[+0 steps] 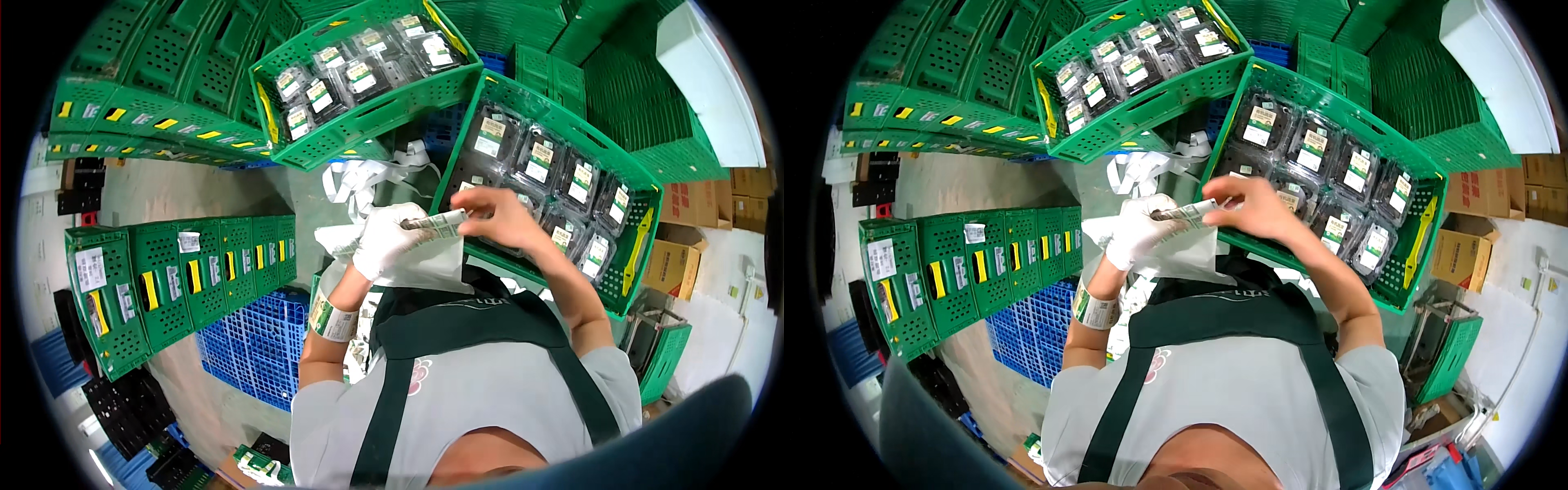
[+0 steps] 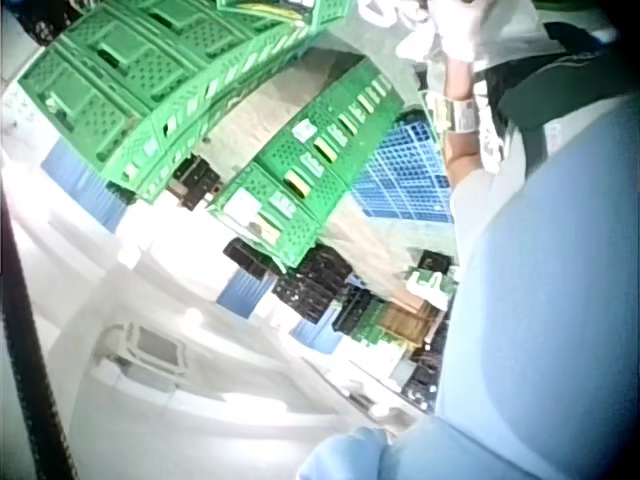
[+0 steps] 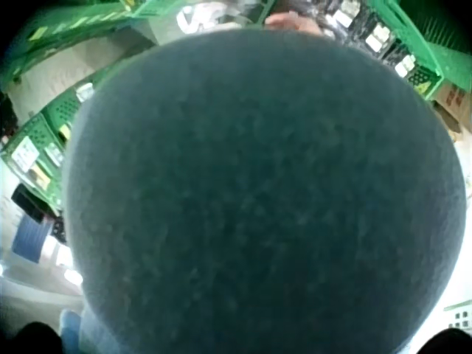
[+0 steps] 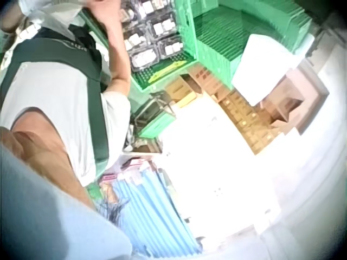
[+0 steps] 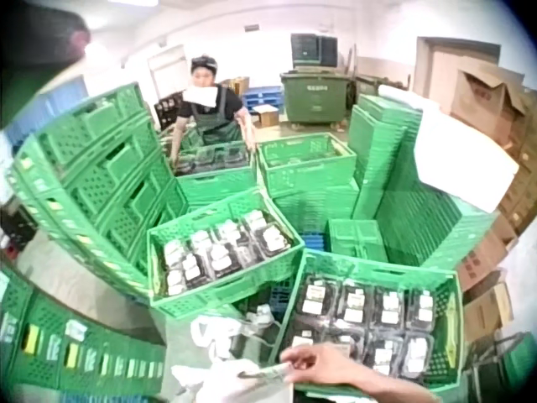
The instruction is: The person applies labels to plastic containers of food inside green crates, moves crates onto a blue pallet, and transfers plastic containers between crates by hand.
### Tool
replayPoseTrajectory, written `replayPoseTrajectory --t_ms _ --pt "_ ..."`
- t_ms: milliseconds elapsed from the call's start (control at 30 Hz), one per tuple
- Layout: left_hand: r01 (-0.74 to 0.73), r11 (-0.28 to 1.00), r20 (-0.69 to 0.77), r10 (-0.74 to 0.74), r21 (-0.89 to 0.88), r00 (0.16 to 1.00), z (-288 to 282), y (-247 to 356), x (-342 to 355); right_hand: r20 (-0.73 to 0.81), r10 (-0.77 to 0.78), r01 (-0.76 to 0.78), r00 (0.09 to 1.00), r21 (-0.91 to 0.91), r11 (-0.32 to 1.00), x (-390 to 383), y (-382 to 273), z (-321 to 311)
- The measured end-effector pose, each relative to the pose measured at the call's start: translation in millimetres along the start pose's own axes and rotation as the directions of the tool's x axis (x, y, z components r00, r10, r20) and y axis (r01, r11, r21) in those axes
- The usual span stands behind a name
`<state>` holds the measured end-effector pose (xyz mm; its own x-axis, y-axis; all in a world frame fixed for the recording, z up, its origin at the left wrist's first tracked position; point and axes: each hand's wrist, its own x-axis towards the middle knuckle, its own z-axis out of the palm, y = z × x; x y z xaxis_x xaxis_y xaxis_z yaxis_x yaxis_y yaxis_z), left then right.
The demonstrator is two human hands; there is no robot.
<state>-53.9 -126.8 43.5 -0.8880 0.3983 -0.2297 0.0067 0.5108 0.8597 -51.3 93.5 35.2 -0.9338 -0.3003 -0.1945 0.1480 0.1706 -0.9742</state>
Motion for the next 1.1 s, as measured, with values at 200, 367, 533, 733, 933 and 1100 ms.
replayPoseTrajectory --t_ms 200,367,533,733,933,1100 --pt "-0.079 0.982 -0.029 0.075 -0.170 0.997 -6.4 37.3 -6.6 -0.040 -0.370 0.350 0.928 -0.245 0.904 -6.4 -26.9 0.5" --pt "-0.429 0.871 -0.265 0.484 0.240 0.834 -35.8 50.4 -15.0 0.107 -0.775 0.740 0.623 -0.400 0.540 14.0 -67.4 -4.0" --pt "-0.627 0.558 -0.044 0.765 0.544 0.642 -108.7 77.5 -40.3 0.252 -0.888 0.923 0.384 -0.083 0.375 27.3 -143.7 -6.7" --pt "-0.769 0.484 0.068 0.827 0.417 0.558 -200.1 99.5 -29.3 0.403 -0.877 0.932 0.263 0.128 0.338 81.5 -220.0 7.2" --pt "-0.784 0.584 0.026 0.799 0.209 0.601 -290.0 30.9 19.8 0.335 -0.685 0.742 0.647 -0.070 0.666 251.4 -199.7 43.0" --pt "-0.344 0.926 -0.228 0.304 -0.159 0.925 -359.2 -9.6 81.5 -0.159 -0.152 0.006 0.976 -0.670 0.742 428.8 -36.0 -43.4"
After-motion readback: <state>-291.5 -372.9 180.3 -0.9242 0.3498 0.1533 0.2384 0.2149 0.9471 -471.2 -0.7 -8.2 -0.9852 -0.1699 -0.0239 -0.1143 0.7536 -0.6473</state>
